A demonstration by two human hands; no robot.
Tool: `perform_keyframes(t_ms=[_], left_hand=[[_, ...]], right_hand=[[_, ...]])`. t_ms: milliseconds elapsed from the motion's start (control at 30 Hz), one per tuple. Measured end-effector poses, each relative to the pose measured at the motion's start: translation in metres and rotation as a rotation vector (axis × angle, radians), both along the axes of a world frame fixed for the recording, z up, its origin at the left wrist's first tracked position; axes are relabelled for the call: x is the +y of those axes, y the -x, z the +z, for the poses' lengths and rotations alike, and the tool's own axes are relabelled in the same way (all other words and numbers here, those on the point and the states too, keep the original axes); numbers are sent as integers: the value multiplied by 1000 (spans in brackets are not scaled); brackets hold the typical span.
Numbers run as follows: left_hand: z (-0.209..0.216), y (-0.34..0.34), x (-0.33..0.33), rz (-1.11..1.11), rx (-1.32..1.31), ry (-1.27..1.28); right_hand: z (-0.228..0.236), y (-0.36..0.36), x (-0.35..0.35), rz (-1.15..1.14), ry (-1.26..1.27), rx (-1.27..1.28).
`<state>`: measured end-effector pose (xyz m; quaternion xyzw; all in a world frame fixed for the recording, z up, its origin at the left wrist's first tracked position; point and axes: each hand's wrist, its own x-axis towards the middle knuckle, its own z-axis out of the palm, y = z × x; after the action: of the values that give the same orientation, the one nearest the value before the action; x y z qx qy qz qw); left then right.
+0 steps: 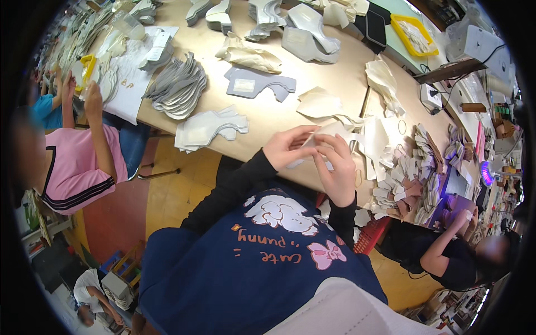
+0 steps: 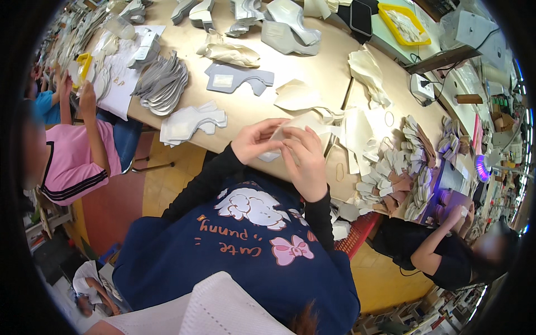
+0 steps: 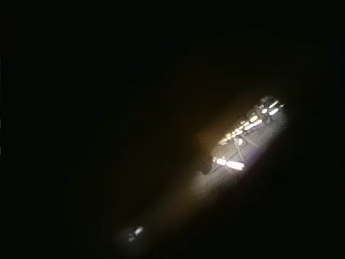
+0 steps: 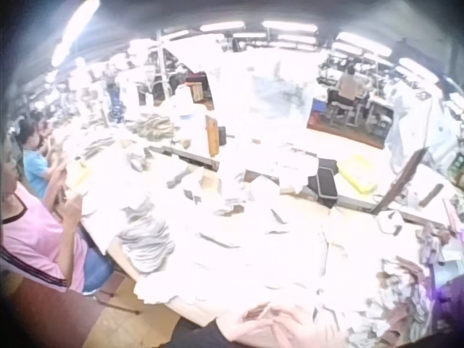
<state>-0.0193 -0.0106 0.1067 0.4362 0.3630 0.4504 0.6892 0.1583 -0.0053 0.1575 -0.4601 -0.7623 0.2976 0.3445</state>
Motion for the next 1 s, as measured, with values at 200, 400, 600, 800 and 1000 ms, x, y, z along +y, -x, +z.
perform_keyframes(t_ms=[200,400,600,800,1000], left_hand=[[-27,54,-9,-32,85,127],[-42,56,-17,32,164,124],[-65,76,-22,188,435,150],[-72,87,-37,222,695,116],[-75,81,-44,262,720,70]], right_hand=[[-22,9,15,99,50,-12],[-58,9,13,119,681,249],[-82,-1,11,4,646,241],[-90,-2,13,22,666,170],[-97,5,11,44,643,135]])
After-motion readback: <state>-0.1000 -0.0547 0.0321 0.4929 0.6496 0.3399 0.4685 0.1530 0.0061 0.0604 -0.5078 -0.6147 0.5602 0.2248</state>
